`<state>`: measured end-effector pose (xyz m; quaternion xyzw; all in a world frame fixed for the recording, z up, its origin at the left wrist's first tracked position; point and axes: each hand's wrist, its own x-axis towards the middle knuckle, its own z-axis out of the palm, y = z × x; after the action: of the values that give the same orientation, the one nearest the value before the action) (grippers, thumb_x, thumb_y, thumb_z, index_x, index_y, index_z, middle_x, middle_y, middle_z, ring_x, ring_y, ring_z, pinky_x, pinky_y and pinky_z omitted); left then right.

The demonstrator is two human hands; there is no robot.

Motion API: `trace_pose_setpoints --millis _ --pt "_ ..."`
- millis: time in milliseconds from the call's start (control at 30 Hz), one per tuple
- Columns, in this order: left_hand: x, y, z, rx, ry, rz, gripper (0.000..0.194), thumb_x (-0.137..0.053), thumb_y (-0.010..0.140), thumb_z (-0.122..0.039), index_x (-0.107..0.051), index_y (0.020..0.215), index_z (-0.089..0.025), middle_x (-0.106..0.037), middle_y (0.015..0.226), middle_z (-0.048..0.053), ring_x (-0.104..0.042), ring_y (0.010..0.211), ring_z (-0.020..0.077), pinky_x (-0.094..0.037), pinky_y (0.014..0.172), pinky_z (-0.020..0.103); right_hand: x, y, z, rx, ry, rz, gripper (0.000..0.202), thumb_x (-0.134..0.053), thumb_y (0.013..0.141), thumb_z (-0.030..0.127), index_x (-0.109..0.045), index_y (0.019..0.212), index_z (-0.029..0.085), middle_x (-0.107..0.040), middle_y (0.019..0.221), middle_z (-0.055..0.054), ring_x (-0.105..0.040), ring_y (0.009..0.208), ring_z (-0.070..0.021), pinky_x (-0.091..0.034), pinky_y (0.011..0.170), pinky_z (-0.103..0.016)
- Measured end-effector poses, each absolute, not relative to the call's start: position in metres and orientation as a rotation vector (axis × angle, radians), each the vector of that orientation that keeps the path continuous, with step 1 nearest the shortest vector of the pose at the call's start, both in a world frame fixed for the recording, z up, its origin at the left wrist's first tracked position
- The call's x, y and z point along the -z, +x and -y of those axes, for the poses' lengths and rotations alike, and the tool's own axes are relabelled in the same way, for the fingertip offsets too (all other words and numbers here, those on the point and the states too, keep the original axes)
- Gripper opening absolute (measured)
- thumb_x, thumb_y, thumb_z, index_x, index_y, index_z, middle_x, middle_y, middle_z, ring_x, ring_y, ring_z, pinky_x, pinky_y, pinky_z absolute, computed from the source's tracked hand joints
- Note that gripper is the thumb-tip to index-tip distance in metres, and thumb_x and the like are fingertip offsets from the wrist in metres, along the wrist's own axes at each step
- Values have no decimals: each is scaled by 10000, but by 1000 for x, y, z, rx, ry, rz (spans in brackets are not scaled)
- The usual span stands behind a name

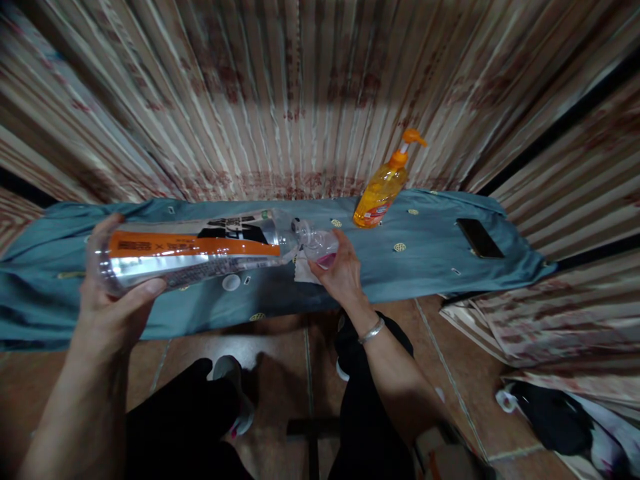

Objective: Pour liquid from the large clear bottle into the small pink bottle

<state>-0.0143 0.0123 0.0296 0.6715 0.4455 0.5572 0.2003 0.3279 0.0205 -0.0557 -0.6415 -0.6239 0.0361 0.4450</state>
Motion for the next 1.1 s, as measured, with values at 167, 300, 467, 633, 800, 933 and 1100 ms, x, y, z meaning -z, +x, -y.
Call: trace_pose_setpoints --millis 167,300,467,633,800,933,1100 --pt "-31 -13 -14 -1576 1649 -1183 1063 -936 499 -554 -509 1460 -397 -595 1305 46 -597 1207 303 -439 1146 560 55 327 -20 -89 -1586 1535 840 -793 721 468 -442 1420 162 -633 1394 -198 -636 1273 -350 -543 1055 -536" --pt "-33 -13 -14 -1583 1628 -1175 1060 -944 489 -538 -523 1452 -394 -605 1302 48 -589 1225 315 -400 1170 589 54 327 -20 -71 -1588 1537 840 -808 713 460 -451 1414 166 -639 1393 -192 -644 1263 -349 -553 1046 -535" --pt "-36 -11 -12 -1575 1637 -1206 1099 -931 487 -577 -493 1476 -383 -606 1330 59 -585 1249 334 -379 1182 612 55 327 -20 -71 -1592 1526 852 -824 694 440 -456 1409 159 -648 1373 -201 -650 1252 -359 -557 1044 -553" --pt "-37 -11 -13 -1592 1657 -1209 1092 -919 513 -591 -486 1488 -361 -603 1326 65 -584 1259 339 -361 1191 631 56 326 -21 -60 -1581 1531 861 -820 694 446 -447 1415 158 -635 1388 -205 -639 1267 -367 -546 1056 -570" --pt "-38 -11 -12 -1590 1658 -1232 1099 -926 493 -590 -494 1481 -379 -613 1327 54 -589 1262 343 -393 1183 604 55 327 -21 -79 -1582 1538 858 -813 704 473 -437 1419 184 -631 1393 -194 -637 1268 -364 -548 1051 -564" --pt "-38 -10 -12 -1599 1664 -1218 1087 -929 503 -570 -494 1481 -383 -606 1352 57 -579 1287 349 -374 1193 615 54 327 -20 -106 -1586 1540 853 -797 712 473 -428 1420 171 -622 1399 -200 -626 1281 -364 -529 1068 -569" --pt "-38 -11 -13 -1599 1680 -1199 1087 -935 495 -563 -502 1476 -385 -608 1342 50 -578 1289 353 -350 1201 632 55 327 -20 -104 -1577 1530 843 -775 719 486 -416 1422 189 -618 1406 -189 -620 1287 -363 -523 1076 -562"
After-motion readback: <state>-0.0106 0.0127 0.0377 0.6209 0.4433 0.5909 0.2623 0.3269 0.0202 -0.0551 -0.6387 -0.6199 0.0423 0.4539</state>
